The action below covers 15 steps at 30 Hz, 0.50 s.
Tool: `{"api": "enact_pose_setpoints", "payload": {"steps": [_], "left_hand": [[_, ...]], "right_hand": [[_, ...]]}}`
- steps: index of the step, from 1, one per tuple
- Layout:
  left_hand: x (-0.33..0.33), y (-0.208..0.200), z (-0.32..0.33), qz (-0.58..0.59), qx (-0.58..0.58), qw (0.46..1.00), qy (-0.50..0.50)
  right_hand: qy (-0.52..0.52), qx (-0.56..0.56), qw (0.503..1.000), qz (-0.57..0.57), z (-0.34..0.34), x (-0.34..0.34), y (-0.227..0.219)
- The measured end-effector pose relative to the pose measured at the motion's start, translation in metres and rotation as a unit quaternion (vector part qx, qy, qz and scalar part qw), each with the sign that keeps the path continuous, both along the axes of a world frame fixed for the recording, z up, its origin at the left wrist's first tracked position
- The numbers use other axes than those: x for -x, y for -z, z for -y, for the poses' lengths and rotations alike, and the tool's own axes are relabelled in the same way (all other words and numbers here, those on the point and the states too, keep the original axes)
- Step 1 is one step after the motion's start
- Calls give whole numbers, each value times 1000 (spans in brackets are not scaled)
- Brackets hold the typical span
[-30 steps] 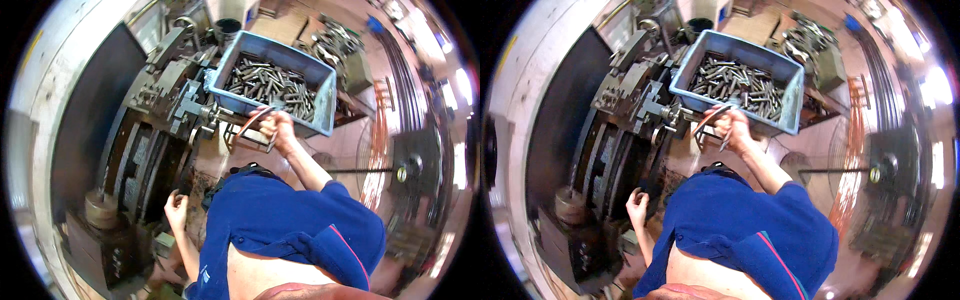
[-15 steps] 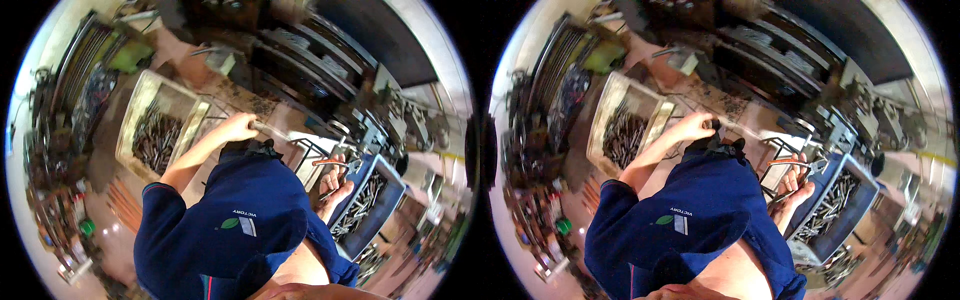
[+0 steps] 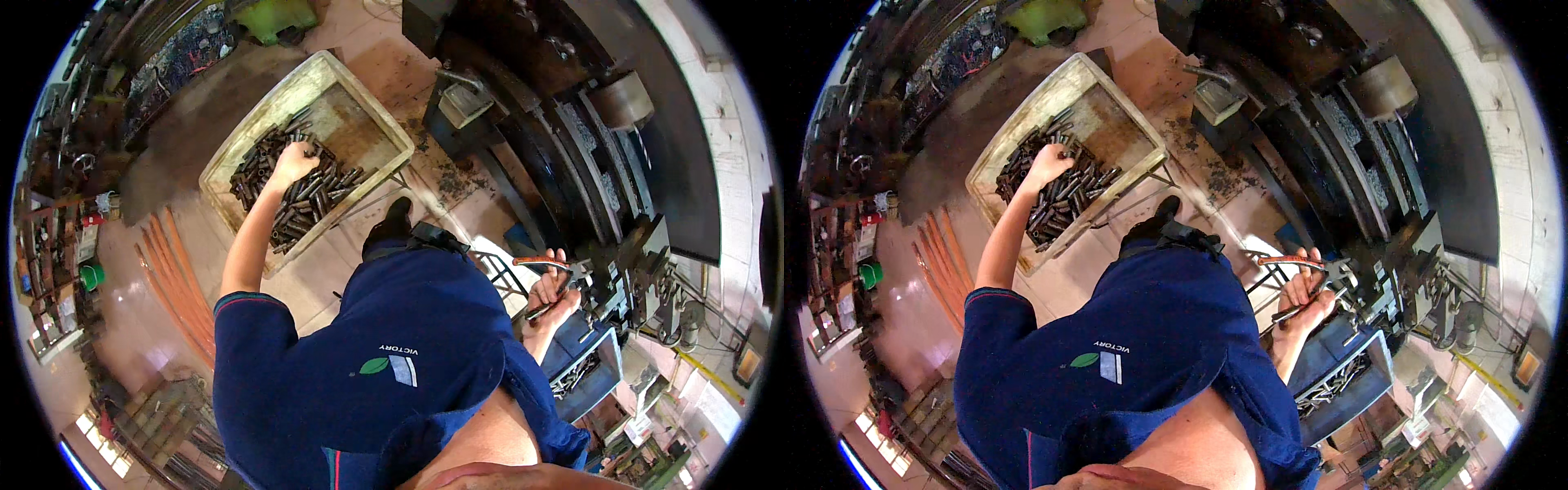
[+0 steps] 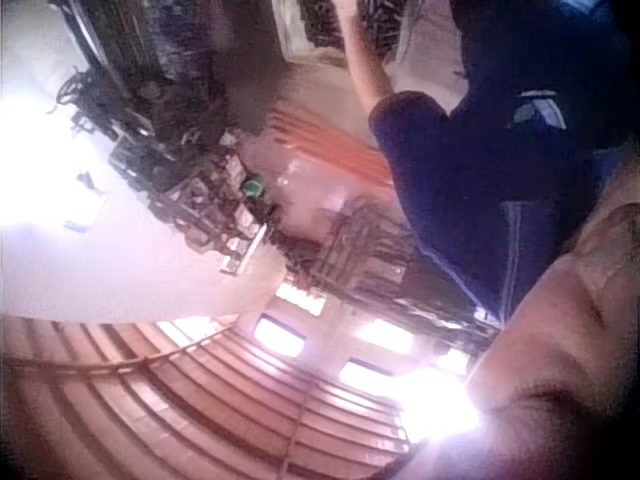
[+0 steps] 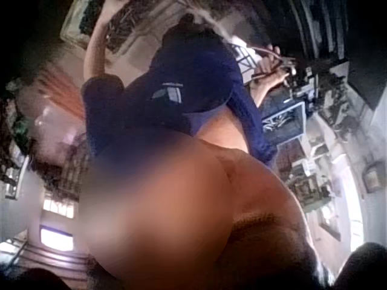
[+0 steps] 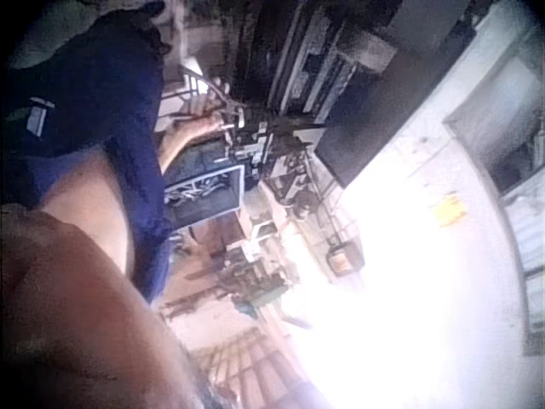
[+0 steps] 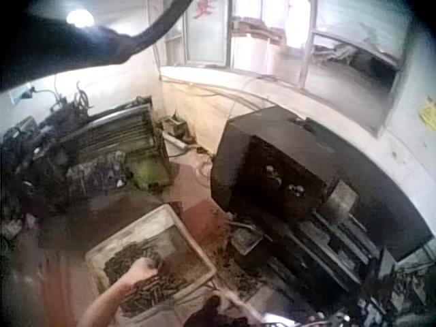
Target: The person repeatedly picks up metal rods from a crate, inserts them into a lathe, and operates the machine to machine the rods. After each cycle, the person removes the finished rod and places it into a blue bin. The process is repeated continuously throughout the video.
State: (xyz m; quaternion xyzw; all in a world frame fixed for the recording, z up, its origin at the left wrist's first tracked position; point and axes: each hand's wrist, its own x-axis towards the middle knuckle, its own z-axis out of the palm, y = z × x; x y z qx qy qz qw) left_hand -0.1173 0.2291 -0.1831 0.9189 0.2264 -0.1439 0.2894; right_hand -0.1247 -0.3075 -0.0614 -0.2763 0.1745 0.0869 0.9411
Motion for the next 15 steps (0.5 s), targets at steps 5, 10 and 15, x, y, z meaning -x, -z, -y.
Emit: {"api": "enact_pose_setpoints", "payload": {"steps": [5,10,15], "left_hand": [[-23,51,-1,-82,-6,994,71],[-42,69,25,-180,-131,960,171],[-44,87,23,-217,-131,939,231]], "right_hand": [[-52,45,998,-18,-47,-10,-6],[-20,57,997,-53,-71,-12,-11],[-18,54,996,-68,-70,-8,-7]]}}
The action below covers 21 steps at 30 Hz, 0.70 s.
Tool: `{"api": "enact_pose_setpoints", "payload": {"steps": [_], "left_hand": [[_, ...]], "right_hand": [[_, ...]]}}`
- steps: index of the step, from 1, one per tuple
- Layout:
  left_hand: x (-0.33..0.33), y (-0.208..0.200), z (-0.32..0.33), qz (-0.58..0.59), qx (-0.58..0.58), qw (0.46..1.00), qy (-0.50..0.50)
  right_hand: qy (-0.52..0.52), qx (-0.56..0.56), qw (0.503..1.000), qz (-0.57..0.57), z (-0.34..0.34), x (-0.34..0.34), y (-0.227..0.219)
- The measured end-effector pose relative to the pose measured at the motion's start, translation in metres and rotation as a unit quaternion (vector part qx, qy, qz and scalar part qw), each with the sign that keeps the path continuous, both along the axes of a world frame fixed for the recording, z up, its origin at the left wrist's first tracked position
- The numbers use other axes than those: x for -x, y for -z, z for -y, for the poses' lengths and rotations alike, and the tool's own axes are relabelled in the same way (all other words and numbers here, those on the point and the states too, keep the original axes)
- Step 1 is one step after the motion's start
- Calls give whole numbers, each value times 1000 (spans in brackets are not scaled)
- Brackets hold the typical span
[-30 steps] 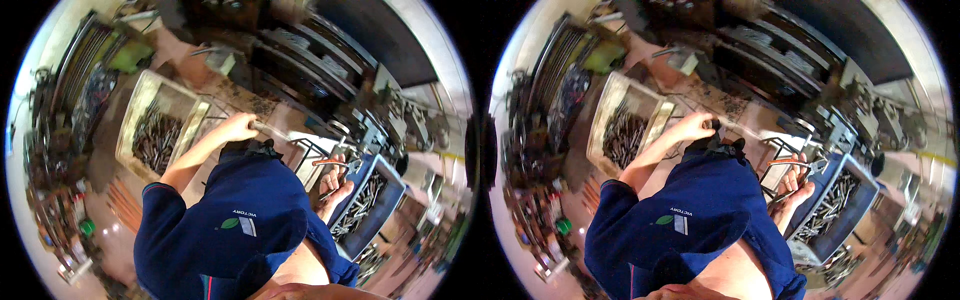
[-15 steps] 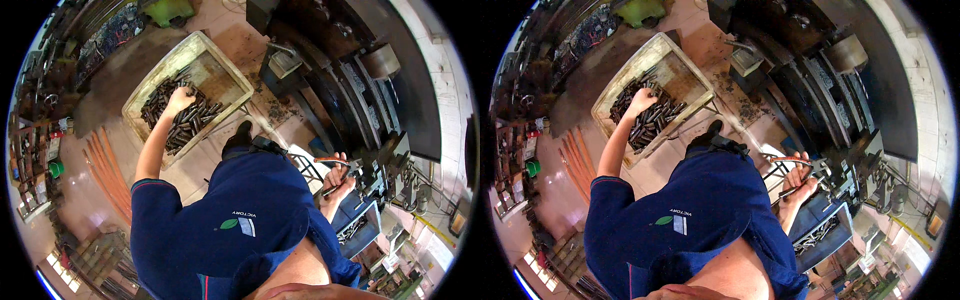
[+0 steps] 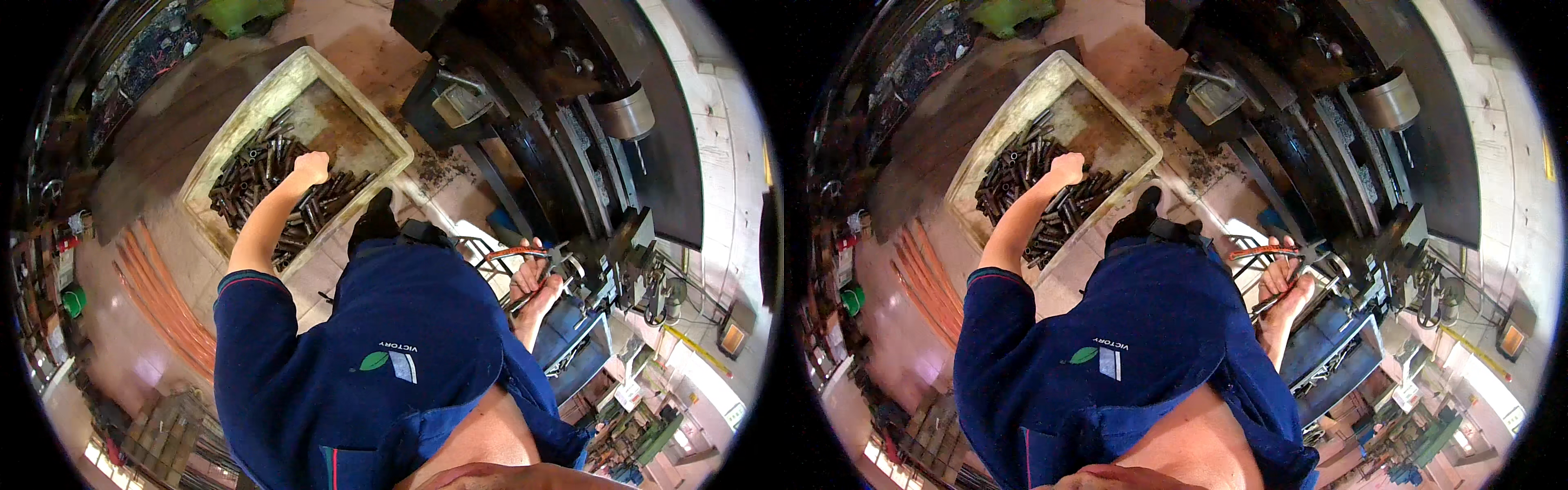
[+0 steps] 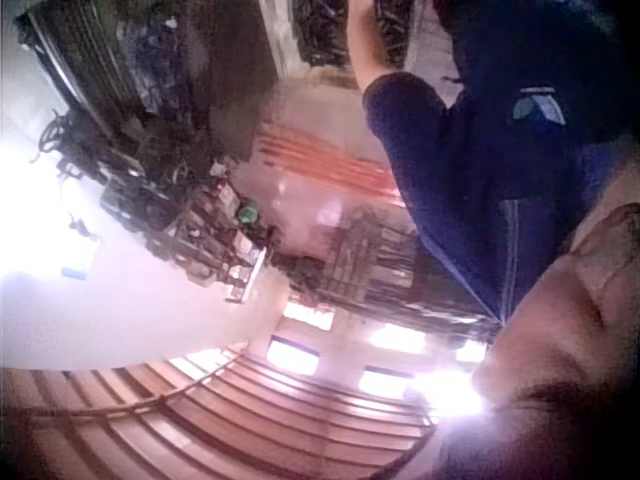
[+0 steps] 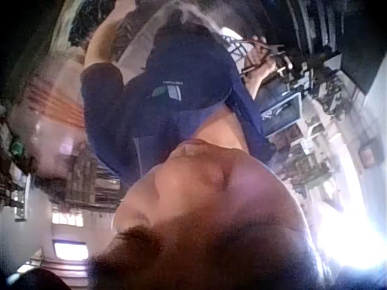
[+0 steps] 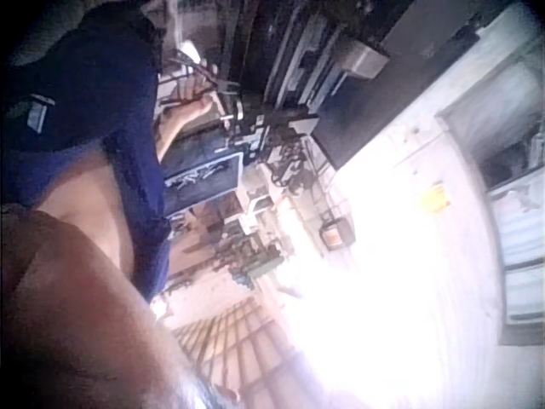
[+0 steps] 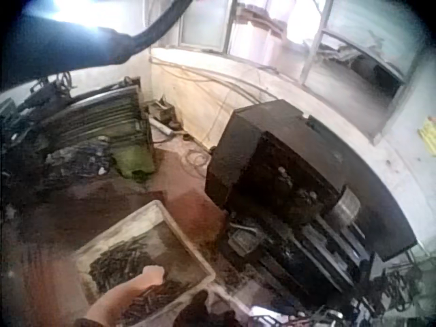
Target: The person repeatedly picks up metal rods from a crate, inserts them into a lathe, and operates the machine to machine the rods. After each cycle, the person removes the finished rod and places it into a blue bin. The process is repeated continuously throughout the video.
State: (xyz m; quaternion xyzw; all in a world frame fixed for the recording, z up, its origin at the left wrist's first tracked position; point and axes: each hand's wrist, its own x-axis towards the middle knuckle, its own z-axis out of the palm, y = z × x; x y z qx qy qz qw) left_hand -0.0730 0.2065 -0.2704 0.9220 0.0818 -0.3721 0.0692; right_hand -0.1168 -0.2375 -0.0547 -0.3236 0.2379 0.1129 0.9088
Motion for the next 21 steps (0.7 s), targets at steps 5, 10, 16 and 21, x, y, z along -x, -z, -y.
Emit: {"api": "enact_pose_setpoints", "payload": {"steps": [5,10,16,21], "left_hand": [[17,-17,-25,196,113,974,-21],[18,-131,1,147,496,763,-388],[-24,-219,106,179,667,657,-303],[-49,-249,191,172,703,662,-193]], "right_hand": [[-25,1,1000,8,7,3,6],[-96,59,992,50,10,-13,6],[-268,270,922,76,-19,-41,-16],[-335,262,898,115,-29,-38,-15]]}}
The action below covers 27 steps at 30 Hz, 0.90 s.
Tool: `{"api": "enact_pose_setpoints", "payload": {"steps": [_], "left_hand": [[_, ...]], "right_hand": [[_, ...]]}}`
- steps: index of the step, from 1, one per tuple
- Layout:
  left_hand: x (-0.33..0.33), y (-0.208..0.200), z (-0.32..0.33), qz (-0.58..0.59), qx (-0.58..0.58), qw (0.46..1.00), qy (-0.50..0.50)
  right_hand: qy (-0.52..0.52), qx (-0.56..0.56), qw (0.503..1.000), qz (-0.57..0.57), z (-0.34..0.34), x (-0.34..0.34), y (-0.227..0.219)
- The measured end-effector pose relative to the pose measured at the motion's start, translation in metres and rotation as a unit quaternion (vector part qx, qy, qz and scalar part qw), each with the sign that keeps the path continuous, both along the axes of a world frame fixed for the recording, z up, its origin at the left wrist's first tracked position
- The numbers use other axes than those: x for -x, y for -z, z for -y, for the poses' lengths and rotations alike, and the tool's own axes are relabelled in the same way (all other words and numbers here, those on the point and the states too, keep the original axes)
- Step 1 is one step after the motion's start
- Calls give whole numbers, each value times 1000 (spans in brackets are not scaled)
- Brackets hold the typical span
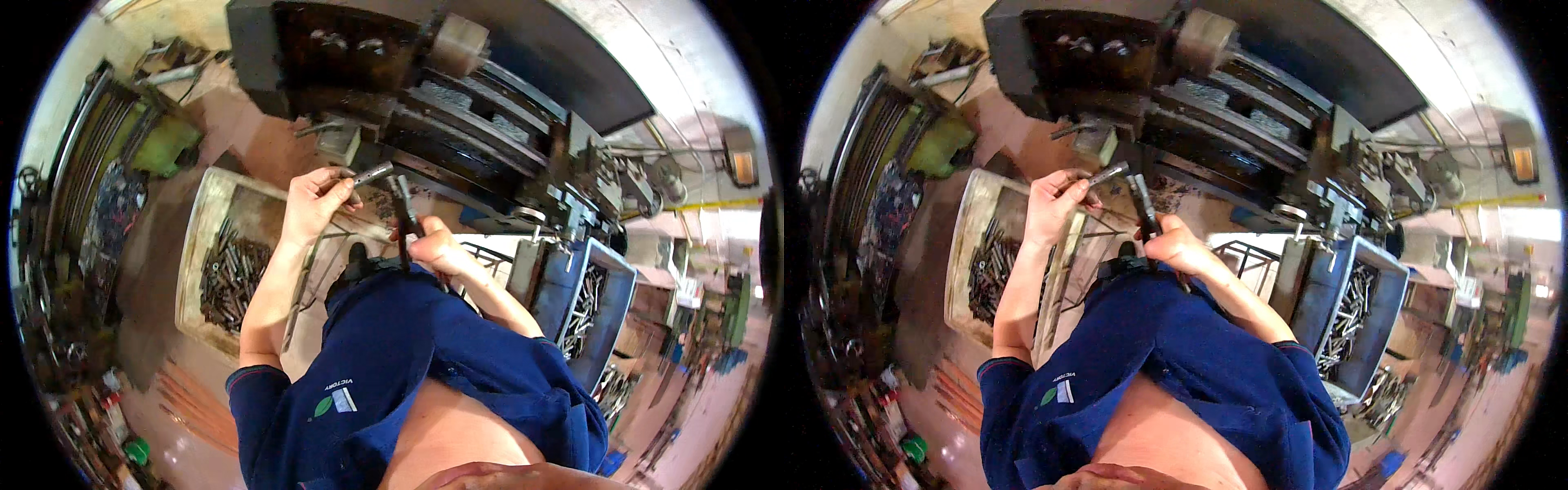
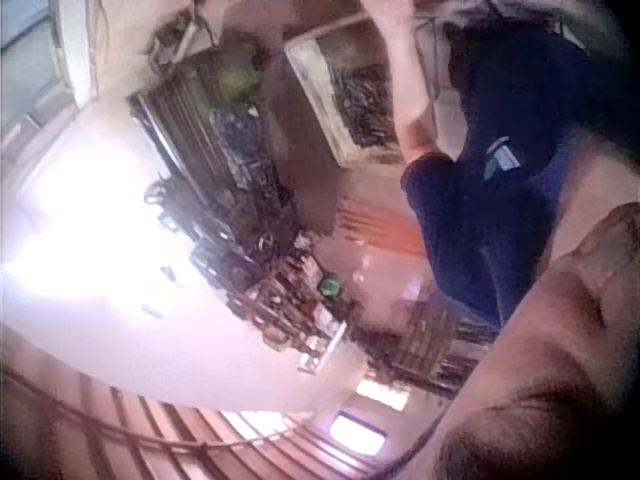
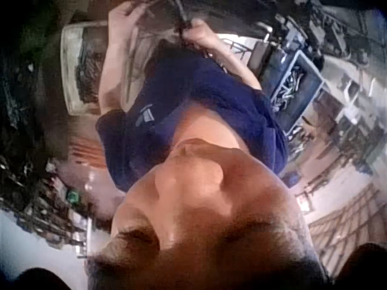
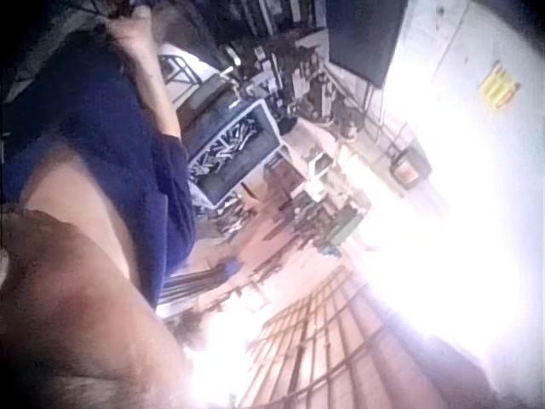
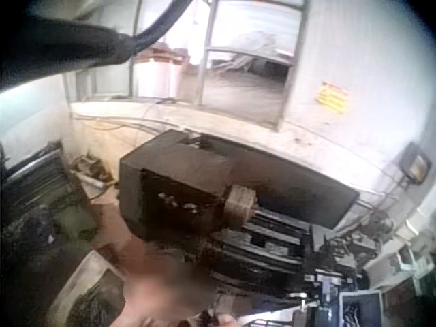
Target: The person repeatedly picks up metal rods from a crate, inserts them into a lathe, and operates the machine to machine the rods. After each cycle, the person removes the finished rod and places it into a blue bin. The process is repeated continuously throughout the video.
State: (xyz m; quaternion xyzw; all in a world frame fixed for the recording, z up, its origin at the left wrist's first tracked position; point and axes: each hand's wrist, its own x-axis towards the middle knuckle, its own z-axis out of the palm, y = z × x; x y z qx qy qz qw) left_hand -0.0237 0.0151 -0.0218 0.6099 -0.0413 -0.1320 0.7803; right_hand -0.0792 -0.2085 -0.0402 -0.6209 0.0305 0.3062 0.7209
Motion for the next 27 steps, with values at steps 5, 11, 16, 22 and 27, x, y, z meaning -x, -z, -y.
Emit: {"api": "enact_pose_setpoints", "payload": {"steps": [5,11,16,22,27], "left_hand": [[-5,-2,43,23,-95,992,77],[-5,5,68,-7,-91,986,141],[-14,6,81,-13,-98,980,172],[-30,16,89,-44,-53,969,236],[-32,27,92,-49,-36,970,236]], "right_hand": [[31,105,993,50,17,13,-10],[66,190,977,65,28,24,-10],[94,247,963,57,31,28,-17],[149,354,917,106,22,33,-25],[176,363,912,79,14,32,-16]]}}
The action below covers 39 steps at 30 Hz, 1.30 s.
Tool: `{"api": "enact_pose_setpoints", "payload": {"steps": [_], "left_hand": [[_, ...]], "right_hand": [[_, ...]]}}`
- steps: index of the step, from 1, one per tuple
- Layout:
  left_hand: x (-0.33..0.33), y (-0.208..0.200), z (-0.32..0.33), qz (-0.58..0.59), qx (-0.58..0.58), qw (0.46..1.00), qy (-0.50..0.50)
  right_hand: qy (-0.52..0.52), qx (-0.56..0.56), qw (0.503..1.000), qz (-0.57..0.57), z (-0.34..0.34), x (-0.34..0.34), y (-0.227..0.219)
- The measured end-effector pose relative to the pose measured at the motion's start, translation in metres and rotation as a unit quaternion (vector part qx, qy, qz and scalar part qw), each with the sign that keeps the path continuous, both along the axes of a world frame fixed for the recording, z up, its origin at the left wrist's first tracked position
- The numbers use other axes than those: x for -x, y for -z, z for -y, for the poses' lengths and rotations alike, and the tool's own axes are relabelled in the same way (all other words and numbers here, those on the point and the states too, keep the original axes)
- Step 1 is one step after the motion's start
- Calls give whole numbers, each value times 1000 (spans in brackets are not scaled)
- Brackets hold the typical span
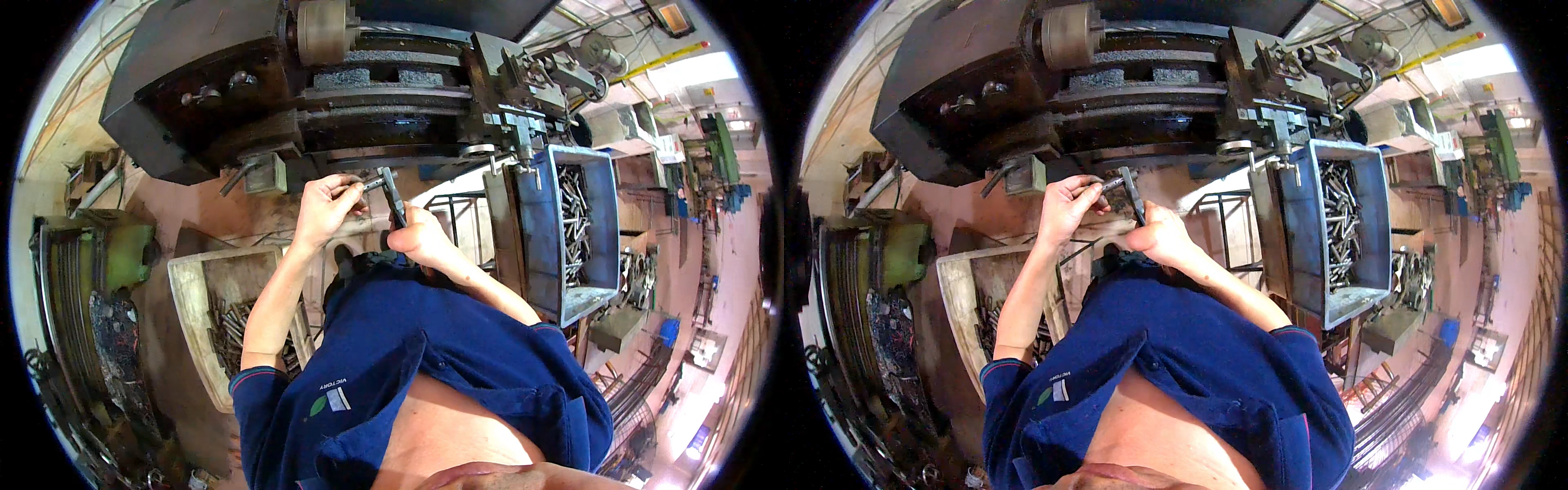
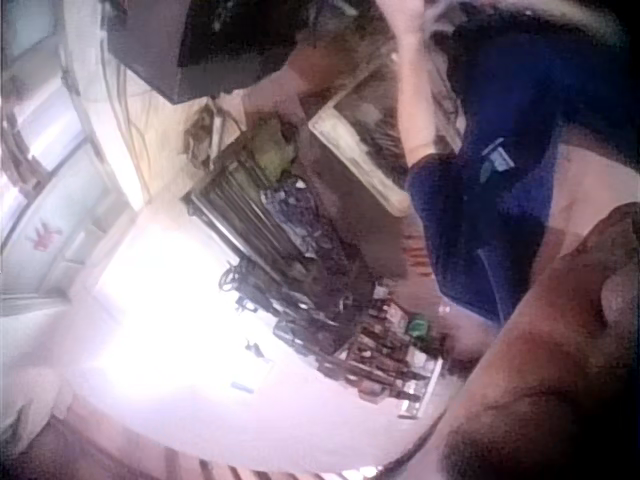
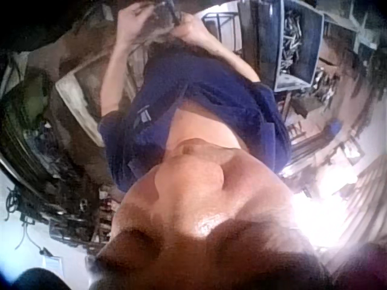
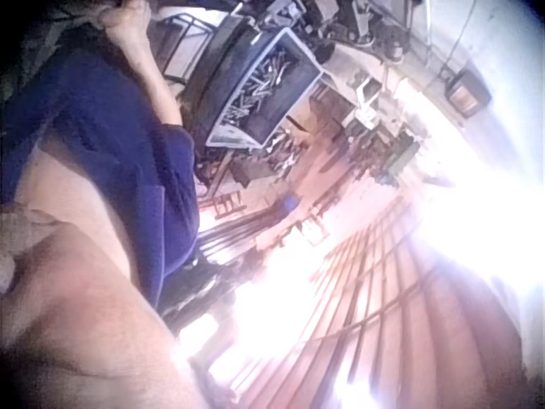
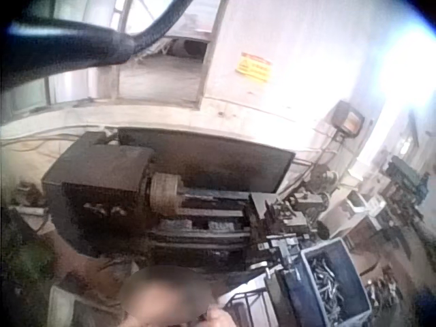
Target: The person repeatedly picks up metal rods from a crate, inserts them into a lathe, and operates the machine to machine the rods. After each cycle, the person removes the finished rod and places it into a blue bin. The process is repeated continuously throughout the video.
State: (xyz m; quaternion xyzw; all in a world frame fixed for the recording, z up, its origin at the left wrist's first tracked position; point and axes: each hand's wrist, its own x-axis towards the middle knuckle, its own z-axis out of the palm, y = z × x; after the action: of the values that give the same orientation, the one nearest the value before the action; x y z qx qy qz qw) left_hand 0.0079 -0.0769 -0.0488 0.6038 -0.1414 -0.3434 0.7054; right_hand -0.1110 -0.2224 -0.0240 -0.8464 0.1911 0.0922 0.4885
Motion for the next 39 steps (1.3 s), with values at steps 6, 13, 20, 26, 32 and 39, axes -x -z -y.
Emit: {"api": "enact_pose_setpoints", "payload": {"steps": [6,13,20,26,32,39], "left_hand": [[-10,18,-3,-12,28,999,27],[-13,17,-4,-17,42,998,40],[-15,17,-1,-40,71,995,65],[-6,14,1,-29,36,996,72],[31,20,48,33,4,976,215],[-3,31,135,-126,68,972,184]], "right_hand": [[74,-143,987,-15,-8,2,18],[92,-111,989,-10,-18,7,16],[155,-199,967,23,-24,2,-1],[174,-149,973,45,9,-13,12],[231,-296,915,145,53,-58,40],[202,-284,920,181,122,-114,42]]}}
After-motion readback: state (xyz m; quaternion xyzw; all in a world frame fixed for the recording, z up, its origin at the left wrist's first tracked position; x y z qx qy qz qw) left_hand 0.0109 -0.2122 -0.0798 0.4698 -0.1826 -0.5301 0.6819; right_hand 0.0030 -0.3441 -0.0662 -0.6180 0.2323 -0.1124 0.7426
